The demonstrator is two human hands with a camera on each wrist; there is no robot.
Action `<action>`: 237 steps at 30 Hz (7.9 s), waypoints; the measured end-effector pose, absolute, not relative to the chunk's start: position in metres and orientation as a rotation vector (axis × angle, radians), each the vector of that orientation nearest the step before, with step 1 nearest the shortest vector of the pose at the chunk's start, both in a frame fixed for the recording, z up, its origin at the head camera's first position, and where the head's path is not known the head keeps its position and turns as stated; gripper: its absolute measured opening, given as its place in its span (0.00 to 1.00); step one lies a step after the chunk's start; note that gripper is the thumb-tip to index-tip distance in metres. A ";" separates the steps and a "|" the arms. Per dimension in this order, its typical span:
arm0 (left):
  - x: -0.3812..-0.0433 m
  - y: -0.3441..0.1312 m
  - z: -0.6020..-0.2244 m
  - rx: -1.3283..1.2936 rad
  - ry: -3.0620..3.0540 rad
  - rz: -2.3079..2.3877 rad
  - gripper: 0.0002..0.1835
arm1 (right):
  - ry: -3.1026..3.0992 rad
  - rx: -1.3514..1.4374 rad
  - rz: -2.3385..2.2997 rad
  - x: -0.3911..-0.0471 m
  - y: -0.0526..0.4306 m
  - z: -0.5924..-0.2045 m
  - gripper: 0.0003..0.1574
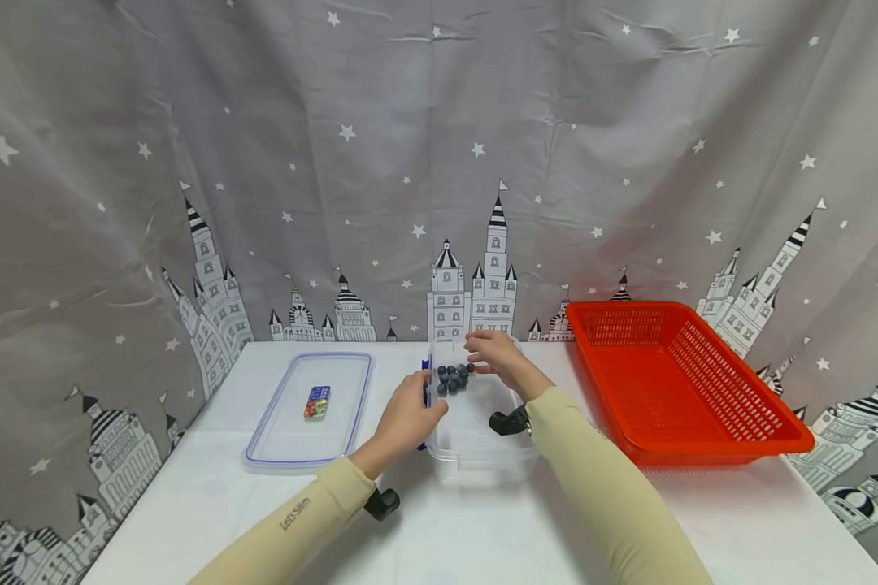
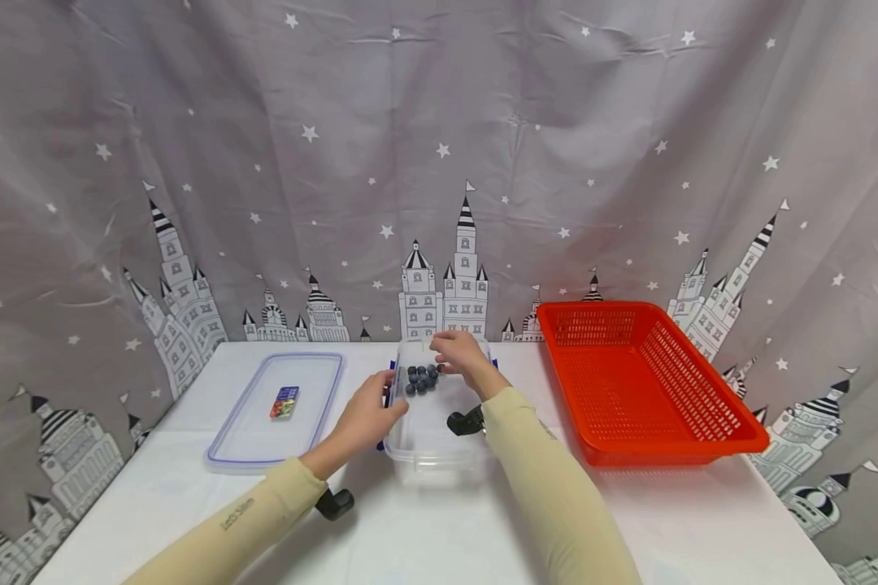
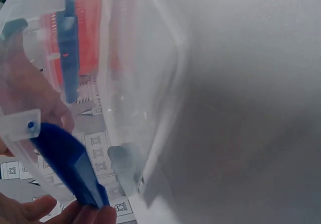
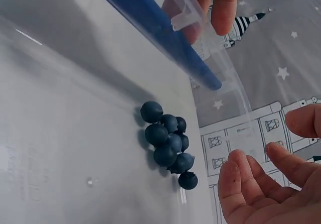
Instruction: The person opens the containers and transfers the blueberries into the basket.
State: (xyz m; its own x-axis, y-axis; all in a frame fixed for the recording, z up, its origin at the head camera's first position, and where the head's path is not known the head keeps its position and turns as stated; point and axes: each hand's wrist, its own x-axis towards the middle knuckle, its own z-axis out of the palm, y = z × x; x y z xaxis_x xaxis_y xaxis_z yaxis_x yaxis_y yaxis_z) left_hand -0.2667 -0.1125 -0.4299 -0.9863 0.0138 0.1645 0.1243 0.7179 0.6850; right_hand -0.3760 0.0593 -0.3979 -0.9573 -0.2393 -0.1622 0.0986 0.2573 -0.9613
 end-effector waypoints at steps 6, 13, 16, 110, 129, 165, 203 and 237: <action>-0.264 -0.110 -0.432 -0.077 -2.772 -1.061 0.36 | 2.271 -0.089 -1.755 -0.376 0.057 -0.402 0.30; -0.261 -0.109 -0.433 -0.064 -2.757 -1.098 0.37 | 2.267 -0.004 -1.755 -0.379 0.047 -0.411 0.28; -0.258 -0.110 -0.434 -0.062 -2.763 -1.118 0.38 | 2.306 0.036 -1.737 -0.381 0.042 -0.416 0.26; -0.232 -0.109 -0.451 -0.182 -2.760 -1.066 0.41 | 2.634 -0.003 -1.279 -0.384 0.049 -0.437 0.22; -0.231 -0.109 -0.450 -0.155 -2.782 -1.049 0.41 | 2.626 -0.330 -1.225 -0.379 0.055 -0.372 0.19; -0.230 -0.109 -0.451 -0.146 -2.788 -1.059 0.41 | 2.721 -0.160 -1.181 -0.388 0.254 -0.321 0.31; -0.228 -0.109 -0.451 -0.161 -2.776 -1.066 0.41 | 2.644 0.125 -1.097 -0.392 0.323 -0.401 0.24; -0.228 -0.109 -0.450 -0.148 -2.794 -1.074 0.42 | 2.695 -0.296 -1.288 -0.375 0.200 -0.324 0.23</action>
State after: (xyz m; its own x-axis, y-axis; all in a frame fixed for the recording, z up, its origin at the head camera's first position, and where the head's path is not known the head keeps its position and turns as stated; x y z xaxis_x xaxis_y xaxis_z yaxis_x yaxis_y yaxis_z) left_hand -0.2279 -0.1086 -0.4504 -0.9847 0.0398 0.1697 0.1432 0.7397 0.6575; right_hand -0.3748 0.1997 -0.3237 -0.9708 -0.2364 -0.0410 -0.1166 0.6143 -0.7804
